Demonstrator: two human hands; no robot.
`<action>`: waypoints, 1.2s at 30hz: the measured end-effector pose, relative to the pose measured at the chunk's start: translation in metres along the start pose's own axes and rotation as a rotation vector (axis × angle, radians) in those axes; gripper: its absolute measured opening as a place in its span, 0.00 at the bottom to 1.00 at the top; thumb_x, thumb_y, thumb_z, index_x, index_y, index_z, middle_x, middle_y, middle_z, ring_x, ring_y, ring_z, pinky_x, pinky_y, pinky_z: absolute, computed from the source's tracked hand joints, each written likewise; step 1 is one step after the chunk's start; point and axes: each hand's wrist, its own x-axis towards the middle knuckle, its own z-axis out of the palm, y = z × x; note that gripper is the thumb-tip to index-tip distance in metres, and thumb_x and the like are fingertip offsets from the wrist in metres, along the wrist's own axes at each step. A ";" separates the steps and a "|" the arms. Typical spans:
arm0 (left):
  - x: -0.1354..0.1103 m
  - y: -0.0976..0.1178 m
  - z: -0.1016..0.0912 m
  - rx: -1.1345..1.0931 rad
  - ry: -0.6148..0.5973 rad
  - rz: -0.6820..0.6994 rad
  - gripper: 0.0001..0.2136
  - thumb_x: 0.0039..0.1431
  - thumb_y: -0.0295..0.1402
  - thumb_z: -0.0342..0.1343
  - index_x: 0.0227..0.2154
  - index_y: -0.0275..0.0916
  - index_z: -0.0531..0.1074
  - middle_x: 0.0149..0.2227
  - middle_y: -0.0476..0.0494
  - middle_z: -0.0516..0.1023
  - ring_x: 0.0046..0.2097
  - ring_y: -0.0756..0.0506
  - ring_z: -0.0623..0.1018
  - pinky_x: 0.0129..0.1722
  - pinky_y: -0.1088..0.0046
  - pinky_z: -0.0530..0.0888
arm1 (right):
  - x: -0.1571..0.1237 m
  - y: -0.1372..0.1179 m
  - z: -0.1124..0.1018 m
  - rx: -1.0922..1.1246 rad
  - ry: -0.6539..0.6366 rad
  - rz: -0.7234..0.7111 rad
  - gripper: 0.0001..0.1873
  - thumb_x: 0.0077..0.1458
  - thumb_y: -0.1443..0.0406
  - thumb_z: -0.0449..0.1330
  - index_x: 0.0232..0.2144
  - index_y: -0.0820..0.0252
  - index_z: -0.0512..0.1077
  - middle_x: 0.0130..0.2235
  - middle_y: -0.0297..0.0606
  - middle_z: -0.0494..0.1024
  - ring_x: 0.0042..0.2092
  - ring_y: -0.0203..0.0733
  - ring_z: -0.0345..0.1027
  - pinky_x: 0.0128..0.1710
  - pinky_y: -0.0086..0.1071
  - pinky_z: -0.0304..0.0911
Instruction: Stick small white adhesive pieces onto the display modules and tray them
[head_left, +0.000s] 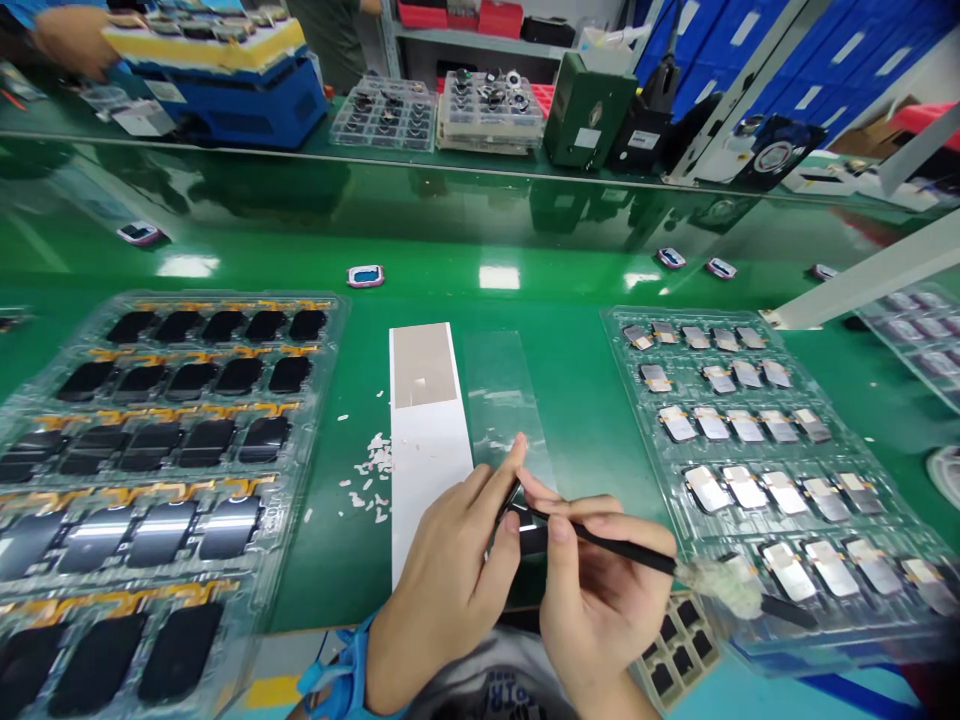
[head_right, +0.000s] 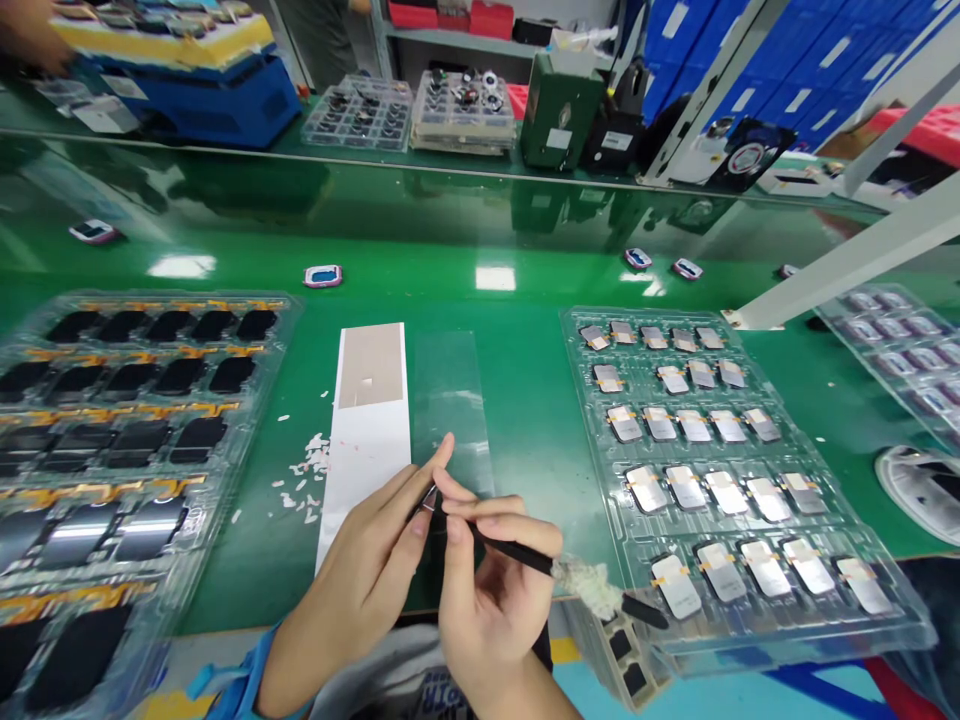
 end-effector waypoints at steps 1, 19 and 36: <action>0.000 0.000 0.000 -0.003 -0.002 0.000 0.26 0.71 0.29 0.40 0.70 0.46 0.49 0.54 0.40 0.73 0.49 0.42 0.74 0.48 0.64 0.72 | 0.000 0.000 0.000 -0.003 -0.001 -0.002 0.17 0.59 0.81 0.55 0.43 0.56 0.66 0.36 0.34 0.78 0.43 0.37 0.78 0.48 0.36 0.77; 0.000 0.002 -0.001 -0.012 -0.021 -0.033 0.27 0.71 0.28 0.38 0.70 0.53 0.47 0.51 0.44 0.72 0.48 0.43 0.73 0.49 0.62 0.71 | 0.000 0.000 -0.003 -0.035 -0.012 -0.048 0.16 0.59 0.81 0.56 0.42 0.58 0.65 0.38 0.36 0.78 0.44 0.38 0.78 0.47 0.36 0.78; 0.000 0.001 -0.001 -0.003 -0.022 -0.017 0.27 0.71 0.30 0.40 0.70 0.49 0.46 0.50 0.41 0.73 0.46 0.42 0.73 0.47 0.61 0.72 | 0.002 0.000 -0.003 -0.017 -0.074 -0.058 0.15 0.59 0.81 0.55 0.42 0.59 0.66 0.37 0.36 0.78 0.45 0.40 0.79 0.48 0.41 0.79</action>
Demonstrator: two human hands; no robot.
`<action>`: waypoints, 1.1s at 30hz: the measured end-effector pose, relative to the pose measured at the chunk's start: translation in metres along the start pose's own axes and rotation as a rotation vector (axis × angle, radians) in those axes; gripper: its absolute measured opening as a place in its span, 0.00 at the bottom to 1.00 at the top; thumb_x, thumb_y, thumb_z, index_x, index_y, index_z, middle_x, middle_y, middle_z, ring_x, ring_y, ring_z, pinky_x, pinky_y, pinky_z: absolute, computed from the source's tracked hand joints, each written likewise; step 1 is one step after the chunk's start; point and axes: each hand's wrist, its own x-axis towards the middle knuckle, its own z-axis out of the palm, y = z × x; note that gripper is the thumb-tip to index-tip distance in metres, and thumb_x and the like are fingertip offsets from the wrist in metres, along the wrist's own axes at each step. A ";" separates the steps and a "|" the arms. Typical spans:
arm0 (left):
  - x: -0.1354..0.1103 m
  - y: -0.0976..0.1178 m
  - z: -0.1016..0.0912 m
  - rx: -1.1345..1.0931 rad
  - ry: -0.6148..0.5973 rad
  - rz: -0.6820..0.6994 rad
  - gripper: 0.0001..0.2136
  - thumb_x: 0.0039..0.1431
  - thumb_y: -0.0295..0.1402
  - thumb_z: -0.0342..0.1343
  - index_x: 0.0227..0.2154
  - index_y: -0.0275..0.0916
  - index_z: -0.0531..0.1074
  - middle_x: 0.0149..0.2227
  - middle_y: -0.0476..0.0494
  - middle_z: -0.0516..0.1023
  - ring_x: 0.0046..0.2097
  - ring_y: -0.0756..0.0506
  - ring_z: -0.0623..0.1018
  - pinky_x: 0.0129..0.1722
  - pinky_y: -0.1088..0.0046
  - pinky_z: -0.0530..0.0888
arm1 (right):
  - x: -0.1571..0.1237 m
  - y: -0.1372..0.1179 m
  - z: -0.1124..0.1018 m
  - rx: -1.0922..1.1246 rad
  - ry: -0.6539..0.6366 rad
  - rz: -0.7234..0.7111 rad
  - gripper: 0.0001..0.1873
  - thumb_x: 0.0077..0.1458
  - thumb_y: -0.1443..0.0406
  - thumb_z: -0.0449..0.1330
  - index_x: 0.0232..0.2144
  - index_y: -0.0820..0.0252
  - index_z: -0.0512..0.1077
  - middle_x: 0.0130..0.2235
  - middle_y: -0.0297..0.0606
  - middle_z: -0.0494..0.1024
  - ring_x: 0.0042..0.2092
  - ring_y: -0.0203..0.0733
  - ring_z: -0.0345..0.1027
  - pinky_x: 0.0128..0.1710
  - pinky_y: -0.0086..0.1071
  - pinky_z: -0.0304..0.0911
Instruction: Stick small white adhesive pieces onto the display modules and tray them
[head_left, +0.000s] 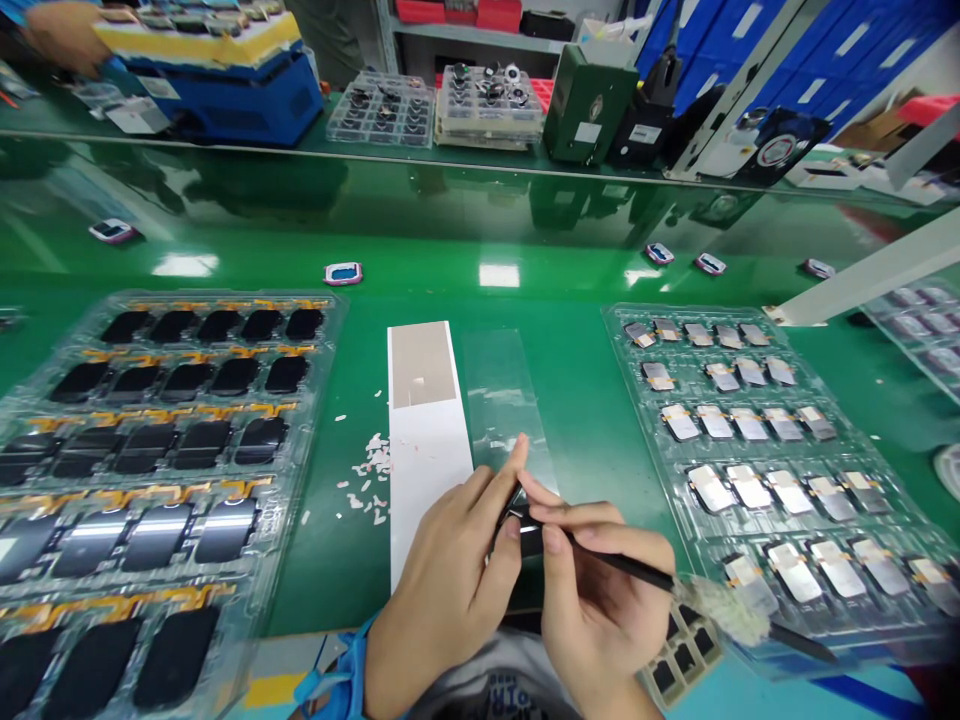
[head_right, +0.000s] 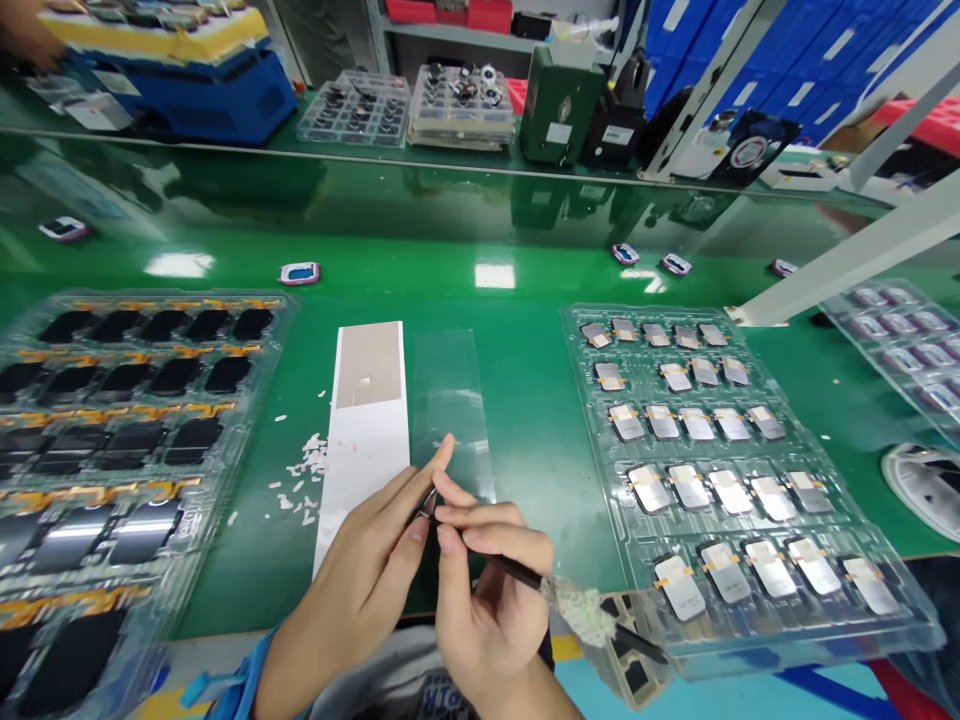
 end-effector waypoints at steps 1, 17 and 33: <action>0.000 0.000 0.000 0.003 0.000 0.001 0.27 0.71 0.30 0.40 0.70 0.49 0.46 0.51 0.41 0.73 0.46 0.42 0.73 0.47 0.61 0.72 | 0.000 0.000 0.000 -0.009 0.009 -0.005 0.15 0.59 0.81 0.56 0.42 0.59 0.66 0.37 0.36 0.78 0.44 0.40 0.79 0.47 0.40 0.79; 0.003 -0.002 0.000 0.090 -0.021 0.026 0.27 0.71 0.31 0.40 0.70 0.49 0.46 0.40 0.45 0.74 0.42 0.43 0.75 0.44 0.64 0.74 | 0.000 -0.005 -0.002 0.012 0.070 0.097 0.12 0.62 0.77 0.55 0.41 0.55 0.66 0.35 0.35 0.77 0.42 0.40 0.78 0.43 0.41 0.80; 0.003 0.000 0.000 0.226 0.005 0.066 0.26 0.70 0.29 0.39 0.69 0.44 0.50 0.35 0.45 0.73 0.33 0.44 0.74 0.34 0.69 0.73 | -0.003 -0.007 -0.006 -0.013 0.013 0.042 0.14 0.60 0.80 0.56 0.42 0.57 0.65 0.37 0.37 0.78 0.44 0.42 0.79 0.44 0.41 0.81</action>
